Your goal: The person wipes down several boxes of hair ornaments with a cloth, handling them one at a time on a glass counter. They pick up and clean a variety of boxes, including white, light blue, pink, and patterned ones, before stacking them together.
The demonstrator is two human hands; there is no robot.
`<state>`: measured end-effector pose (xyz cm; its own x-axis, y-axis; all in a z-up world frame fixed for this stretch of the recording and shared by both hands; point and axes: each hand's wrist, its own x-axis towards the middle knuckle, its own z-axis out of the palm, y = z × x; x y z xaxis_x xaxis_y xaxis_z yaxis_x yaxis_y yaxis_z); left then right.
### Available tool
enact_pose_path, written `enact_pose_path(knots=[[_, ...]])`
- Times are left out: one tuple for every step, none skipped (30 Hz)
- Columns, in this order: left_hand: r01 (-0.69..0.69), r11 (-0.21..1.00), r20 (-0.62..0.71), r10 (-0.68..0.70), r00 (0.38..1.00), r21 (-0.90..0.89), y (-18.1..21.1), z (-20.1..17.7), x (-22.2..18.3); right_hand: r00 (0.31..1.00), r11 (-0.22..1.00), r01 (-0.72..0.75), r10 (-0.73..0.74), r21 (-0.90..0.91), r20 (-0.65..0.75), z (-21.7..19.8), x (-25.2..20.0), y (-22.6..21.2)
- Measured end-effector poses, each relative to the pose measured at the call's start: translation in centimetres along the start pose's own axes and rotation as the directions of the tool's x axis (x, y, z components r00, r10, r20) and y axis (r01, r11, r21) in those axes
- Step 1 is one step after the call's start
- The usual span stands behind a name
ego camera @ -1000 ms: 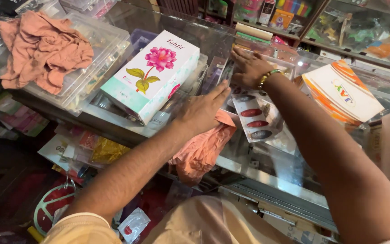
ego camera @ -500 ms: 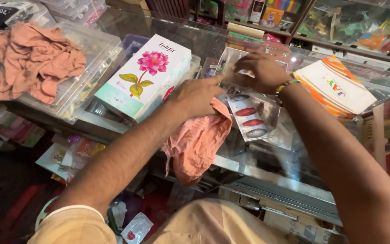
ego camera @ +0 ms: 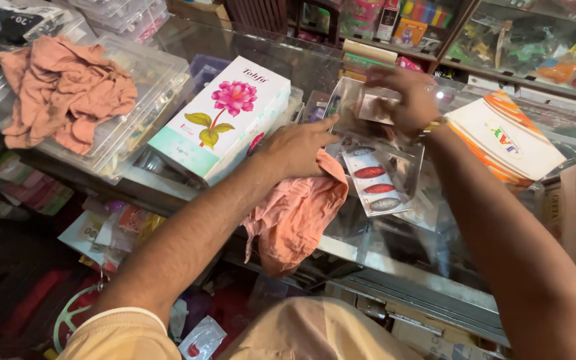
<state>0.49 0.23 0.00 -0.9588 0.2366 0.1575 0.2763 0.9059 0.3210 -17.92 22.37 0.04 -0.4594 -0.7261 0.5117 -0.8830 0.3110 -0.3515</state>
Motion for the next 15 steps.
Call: enact_pose_path(knots=[[0.004,1.0,-0.005,-0.004,1.0,-0.009,0.0,0.0,-0.1,0.987,0.98,-0.104,0.122,0.169,-0.103,-0.8,-0.6,0.8],[0.009,1.0,-0.01,-0.009,1.0,-0.018,0.0,0.0,-0.3,0.949,0.922,-0.184,0.257,0.341,-0.182,-1.9,-1.3,1.6],[0.007,1.0,-0.015,-0.008,1.0,-0.028,0.1,-0.1,-0.4,0.925,0.864,-0.162,0.301,0.476,-0.232,-3.4,-2.1,2.3],[0.006,0.999,-0.016,-0.007,1.0,-0.04,0.3,-0.2,-0.5,0.895,0.791,-0.125,0.35,0.599,-0.275,-4.4,-2.7,2.5],[0.001,0.999,-0.019,-0.002,1.0,-0.051,0.3,-0.4,-0.6,0.848,0.782,-0.257,0.465,0.567,-0.256,-5.0,-3.3,2.2],[-0.004,0.998,-0.023,0.003,1.0,-0.062,0.4,-0.6,-0.7,0.784,0.754,-0.386,0.572,0.531,-0.242,-5.7,-4.4,1.2],[-0.011,0.997,-0.046,0.007,0.999,-0.077,0.5,-0.7,-0.8,0.707,0.706,-0.506,0.669,0.496,-0.232,-6.2,-5.5,-0.2],[-0.018,0.996,-0.068,0.012,0.998,-0.092,0.5,-0.8,-1.1,0.726,0.663,-0.545,0.679,0.513,-0.105,-6.3,-7.0,-2.2],[-0.022,0.994,-0.091,0.012,0.996,-0.106,0.4,-0.9,-1.4,0.736,0.618,-0.586,0.676,0.524,0.025,-6.3,-8.4,-4.6],[-0.021,0.991,-0.107,0.007,0.994,-0.129,0.1,-0.9,-1.7,0.792,0.71,-0.589,0.603,0.387,0.1,-6.3,-9.4,-6.9],[-0.018,0.988,-0.12,0.0,0.993,-0.154,0.0,-0.8,-2.1,0.825,0.788,-0.565,0.532,0.245,0.191,-6.0,-10.3,-9.2],[-0.016,0.984,-0.132,-0.008,0.991,-0.179,-0.2,-0.7,-2.5,0.887,0.889,-0.447,0.424,0.101,0.184,-5.0,-10.8,-11.5],[-0.027,0.986,-0.141,0.004,0.99,-0.164,-0.4,-0.5,-2.8,0.93,0.95,-0.308,0.311,-0.045,0.196,-4.0,-11.1,-13.6],[-0.039,0.988,-0.15,0.016,0.988,-0.15,-0.4,-0.3,-3.0,0.933,0.948,-0.305,0.316,-0.091,0.169,-3.3,-11.3,-15.2],[-0.052,0.99,-0.162,0.03,0.986,-0.133,-0.4,-0.2,-3.2,0.937,0.944,-0.3,0.319,-0.138,0.141,-2.7,-11.3,-16.4]])
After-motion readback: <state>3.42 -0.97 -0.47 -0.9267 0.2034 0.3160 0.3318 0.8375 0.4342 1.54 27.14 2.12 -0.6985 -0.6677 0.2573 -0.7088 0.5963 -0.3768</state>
